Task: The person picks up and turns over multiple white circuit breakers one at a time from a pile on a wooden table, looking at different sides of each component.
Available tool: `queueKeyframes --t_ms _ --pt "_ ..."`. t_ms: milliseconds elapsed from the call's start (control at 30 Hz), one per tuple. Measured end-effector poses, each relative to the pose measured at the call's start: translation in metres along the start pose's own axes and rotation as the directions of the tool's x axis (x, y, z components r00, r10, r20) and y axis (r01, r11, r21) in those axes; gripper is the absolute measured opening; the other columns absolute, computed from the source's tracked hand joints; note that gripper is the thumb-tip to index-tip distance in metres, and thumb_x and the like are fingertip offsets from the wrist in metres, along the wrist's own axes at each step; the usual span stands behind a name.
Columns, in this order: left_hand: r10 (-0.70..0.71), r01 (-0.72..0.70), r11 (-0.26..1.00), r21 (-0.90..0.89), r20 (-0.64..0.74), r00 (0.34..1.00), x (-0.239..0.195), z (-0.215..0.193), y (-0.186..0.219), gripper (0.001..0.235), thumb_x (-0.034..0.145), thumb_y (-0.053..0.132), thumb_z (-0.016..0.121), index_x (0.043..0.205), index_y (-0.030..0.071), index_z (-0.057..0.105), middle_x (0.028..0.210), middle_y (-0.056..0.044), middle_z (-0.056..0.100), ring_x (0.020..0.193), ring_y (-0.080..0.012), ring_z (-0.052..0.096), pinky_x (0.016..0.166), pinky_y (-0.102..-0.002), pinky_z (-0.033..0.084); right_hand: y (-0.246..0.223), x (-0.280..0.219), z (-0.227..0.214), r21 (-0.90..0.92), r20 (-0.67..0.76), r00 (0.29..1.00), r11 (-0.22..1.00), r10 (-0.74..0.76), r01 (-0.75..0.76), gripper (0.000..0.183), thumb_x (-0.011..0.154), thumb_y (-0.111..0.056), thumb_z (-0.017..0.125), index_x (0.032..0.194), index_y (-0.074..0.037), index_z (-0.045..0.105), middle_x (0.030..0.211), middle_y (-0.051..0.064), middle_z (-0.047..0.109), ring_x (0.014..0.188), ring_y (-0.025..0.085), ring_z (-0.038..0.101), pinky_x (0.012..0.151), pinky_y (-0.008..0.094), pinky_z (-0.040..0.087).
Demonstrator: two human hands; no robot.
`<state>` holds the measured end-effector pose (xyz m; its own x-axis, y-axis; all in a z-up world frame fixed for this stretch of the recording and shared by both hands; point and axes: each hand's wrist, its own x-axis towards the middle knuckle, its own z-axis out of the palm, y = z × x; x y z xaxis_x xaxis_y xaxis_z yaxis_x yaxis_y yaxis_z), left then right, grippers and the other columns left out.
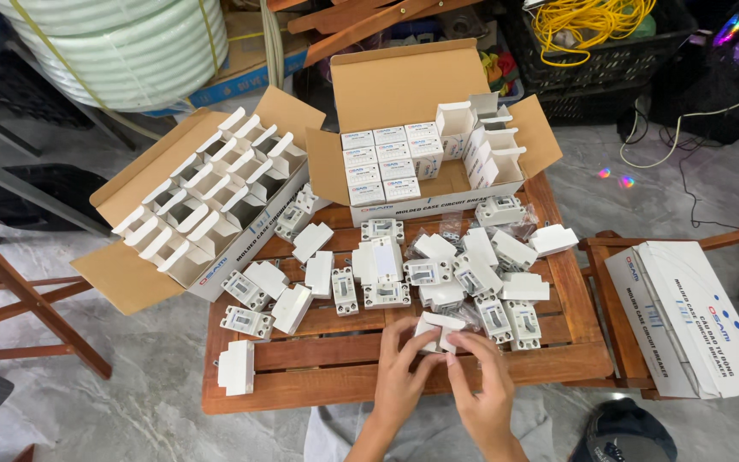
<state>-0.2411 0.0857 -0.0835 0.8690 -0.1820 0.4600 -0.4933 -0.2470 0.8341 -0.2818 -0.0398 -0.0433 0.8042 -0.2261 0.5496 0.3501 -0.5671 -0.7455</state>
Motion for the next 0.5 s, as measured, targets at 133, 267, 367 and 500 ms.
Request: queueKeyframes --t_ms 133,267,367,500 --pt "-0.009 0.005 0.998 -0.069 -0.064 0.998 -0.001 0.002 -0.001 0.028 0.089 0.017 0.075 0.115 0.009 0.067 0.119 -0.012 0.056 0.114 -0.0283 0.055 0.098 -0.04 0.047 0.009 -0.002 0.0 -0.033 0.003 0.999 0.999 -0.04 0.04 0.03 0.089 -0.002 0.065 0.119 0.002 0.062 0.117 0.017 0.065 0.097 0.021 0.075 0.099 0.035 0.057" --pt "-0.025 0.015 0.993 -0.117 -0.084 0.996 0.001 0.001 0.001 0.025 0.089 0.02 0.075 0.111 0.009 0.068 0.116 -0.011 0.057 0.112 -0.0263 0.056 0.094 -0.037 0.048 0.017 -0.001 0.0 -0.023 0.054 0.998 0.999 -0.033 0.034 0.04 0.09 -0.005 0.067 0.128 -0.001 0.055 0.127 0.017 0.056 0.093 0.02 0.076 0.095 0.033 0.06" --pt "-0.02 0.01 0.993 -0.117 -0.09 0.996 0.0 0.0 0.002 0.024 0.09 0.02 0.073 0.111 0.008 0.069 0.117 -0.011 0.058 0.111 -0.0268 0.057 0.095 -0.038 0.048 0.017 0.006 -0.003 0.011 0.09 0.996 1.0 -0.004 0.003 0.054 0.089 -0.008 0.068 0.139 -0.003 0.047 0.139 0.019 0.05 0.089 0.019 0.076 0.095 0.034 0.06" --pt "0.005 -0.018 0.987 -0.162 -0.079 0.997 0.001 0.0 0.005 0.023 0.094 0.015 0.068 0.11 -0.001 0.065 0.133 -0.016 0.06 0.123 -0.0306 0.059 0.101 -0.042 0.049 0.025 0.01 -0.006 0.058 0.155 0.988 0.998 -0.004 -0.005 0.031 0.09 -0.012 0.067 0.119 -0.001 0.065 0.116 0.013 0.072 0.11 0.025 0.069 0.1 0.037 0.055"
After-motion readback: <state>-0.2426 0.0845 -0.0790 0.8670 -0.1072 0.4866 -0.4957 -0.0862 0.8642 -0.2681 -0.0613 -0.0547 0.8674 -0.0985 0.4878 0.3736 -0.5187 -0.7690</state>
